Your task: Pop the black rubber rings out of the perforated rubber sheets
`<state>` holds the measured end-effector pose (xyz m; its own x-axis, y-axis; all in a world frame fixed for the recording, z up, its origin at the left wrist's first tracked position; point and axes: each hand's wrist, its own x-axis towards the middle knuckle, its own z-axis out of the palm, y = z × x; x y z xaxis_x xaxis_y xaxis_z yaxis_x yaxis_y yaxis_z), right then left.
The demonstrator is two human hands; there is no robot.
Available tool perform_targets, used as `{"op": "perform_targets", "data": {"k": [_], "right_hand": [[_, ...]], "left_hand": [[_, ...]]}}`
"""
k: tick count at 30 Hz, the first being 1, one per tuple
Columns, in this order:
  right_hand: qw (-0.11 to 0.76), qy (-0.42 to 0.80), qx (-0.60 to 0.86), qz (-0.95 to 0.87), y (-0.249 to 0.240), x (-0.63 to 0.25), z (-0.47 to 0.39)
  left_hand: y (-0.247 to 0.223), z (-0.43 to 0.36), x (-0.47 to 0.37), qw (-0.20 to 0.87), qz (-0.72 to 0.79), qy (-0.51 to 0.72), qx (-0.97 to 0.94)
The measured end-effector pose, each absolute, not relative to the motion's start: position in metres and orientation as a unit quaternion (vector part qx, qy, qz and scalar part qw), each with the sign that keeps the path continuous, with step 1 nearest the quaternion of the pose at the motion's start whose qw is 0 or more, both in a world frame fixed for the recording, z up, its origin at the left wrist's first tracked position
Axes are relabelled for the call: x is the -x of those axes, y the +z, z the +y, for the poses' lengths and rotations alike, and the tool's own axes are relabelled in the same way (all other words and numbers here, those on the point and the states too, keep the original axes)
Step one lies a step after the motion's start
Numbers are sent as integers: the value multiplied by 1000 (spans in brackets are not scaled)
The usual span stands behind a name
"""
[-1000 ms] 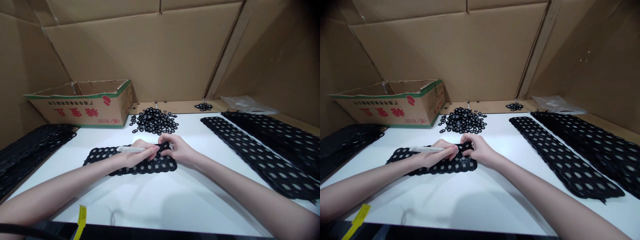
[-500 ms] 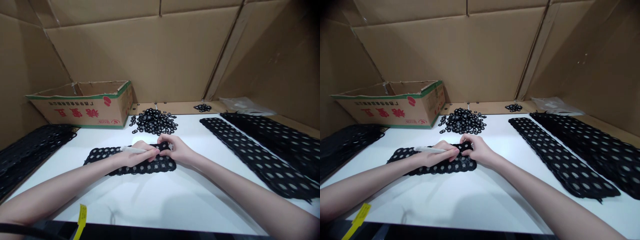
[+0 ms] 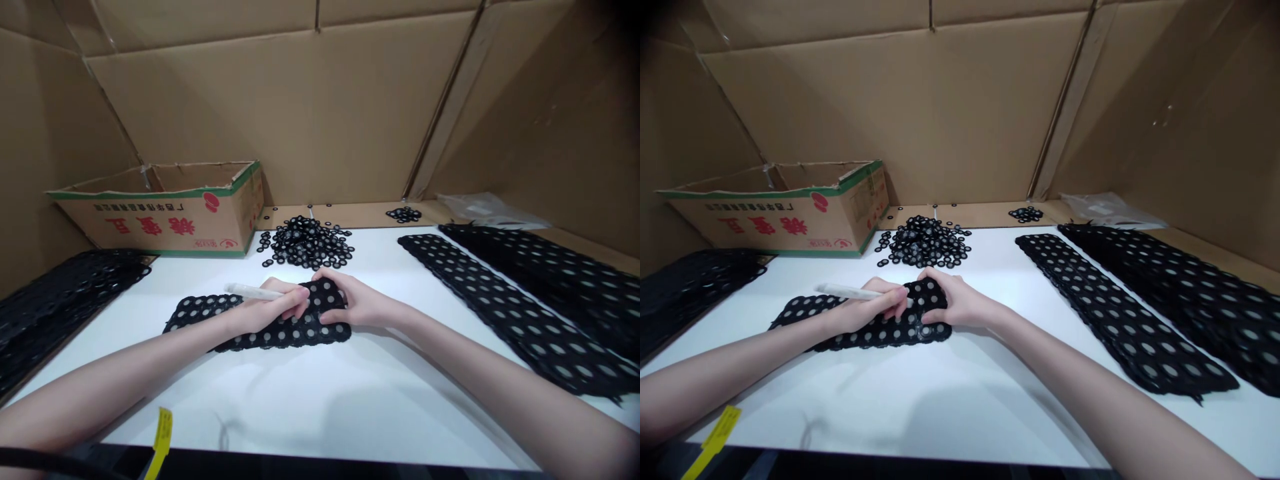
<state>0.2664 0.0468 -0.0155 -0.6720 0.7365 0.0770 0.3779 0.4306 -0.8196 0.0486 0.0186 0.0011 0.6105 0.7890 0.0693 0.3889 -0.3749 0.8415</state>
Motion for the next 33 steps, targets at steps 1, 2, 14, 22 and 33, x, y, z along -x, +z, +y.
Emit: {"op": "perform_targets", "data": {"k": [1,2,14,22,33], "right_hand": [[223,421,339,-812,-16,-266,47],[227,431,336,-806,-16,-266,47],[231,459,331,-792,-10,-265,47],[234,447,327,-799,-8,-264,45],[236,430,329,-807,-5,-263,44]], "left_hand": [[3,17,-49,424,372,249,-787],[5,15,-49,432,373,260,-779],[-4,6,-52,401,337,215,-824],[0,-1,-57,382,361,204,-826],[1,-1,-58,377,371,183,-829]]}}
